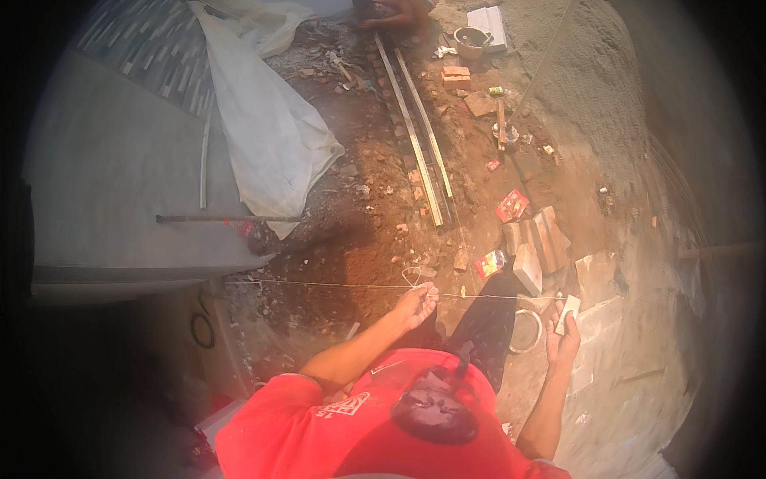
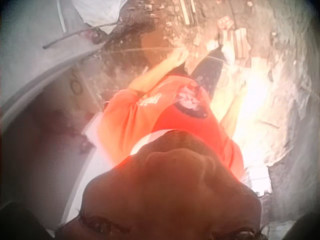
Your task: The person uses a hammer to break up soil and debris on a construction site, then measures and arranges tiles on the ground. They handle a string line and tiles while another person works nearby.
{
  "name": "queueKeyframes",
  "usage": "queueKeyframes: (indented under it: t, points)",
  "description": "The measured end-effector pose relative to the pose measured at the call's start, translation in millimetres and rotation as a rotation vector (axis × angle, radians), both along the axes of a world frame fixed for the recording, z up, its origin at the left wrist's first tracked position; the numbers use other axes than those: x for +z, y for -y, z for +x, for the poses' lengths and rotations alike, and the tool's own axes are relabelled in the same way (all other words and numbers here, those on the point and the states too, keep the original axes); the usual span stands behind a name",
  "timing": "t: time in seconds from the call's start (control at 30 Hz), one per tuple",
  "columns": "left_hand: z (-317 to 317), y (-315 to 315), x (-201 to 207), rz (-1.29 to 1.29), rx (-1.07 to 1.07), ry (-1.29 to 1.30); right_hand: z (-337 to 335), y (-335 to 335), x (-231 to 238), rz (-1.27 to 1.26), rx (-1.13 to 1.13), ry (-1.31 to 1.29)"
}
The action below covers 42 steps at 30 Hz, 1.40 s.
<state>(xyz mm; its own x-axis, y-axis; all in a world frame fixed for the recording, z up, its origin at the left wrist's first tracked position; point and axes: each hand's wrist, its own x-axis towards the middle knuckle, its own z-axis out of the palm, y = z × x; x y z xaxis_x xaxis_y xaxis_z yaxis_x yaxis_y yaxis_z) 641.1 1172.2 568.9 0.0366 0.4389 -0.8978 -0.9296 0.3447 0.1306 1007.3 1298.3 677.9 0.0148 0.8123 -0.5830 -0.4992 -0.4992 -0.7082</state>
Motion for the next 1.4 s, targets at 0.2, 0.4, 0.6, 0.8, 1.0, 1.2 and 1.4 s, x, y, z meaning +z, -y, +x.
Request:
queueKeyframes:
  t: [0.2,0.4,0.6,0.8,1.0,1.2,1.4]
  points:
    - [-3,-7,-10,0.021,0.046,0.021,32,-35,2,-0.028,-0.548,-0.126]
    - [21,-31,-28,-0.028,0.058,-0.072,129,-121,-44,0.24,-0.587,-0.282]
    - [55,-70,-65,-0.007,0.144,-0.15,179,-212,-68,0.186,-0.544,-0.318]
    - [76,-76,-70,-0.149,0.385,-0.431,179,-230,-84,0.012,-0.373,-0.185]
    - [82,-76,-10,-0.651,-0.823,-1.538,175,-259,-102,-0.033,-0.233,-0.182]
    - [38,-71,30,-0.795,-0.959,-1.577,127,-297,-113,-0.008,0.056,-0.136]
    - [30,-122,47,-0.6,-1.306,-1.714,63,-357,-152,-0.091,0.116,-0.151]
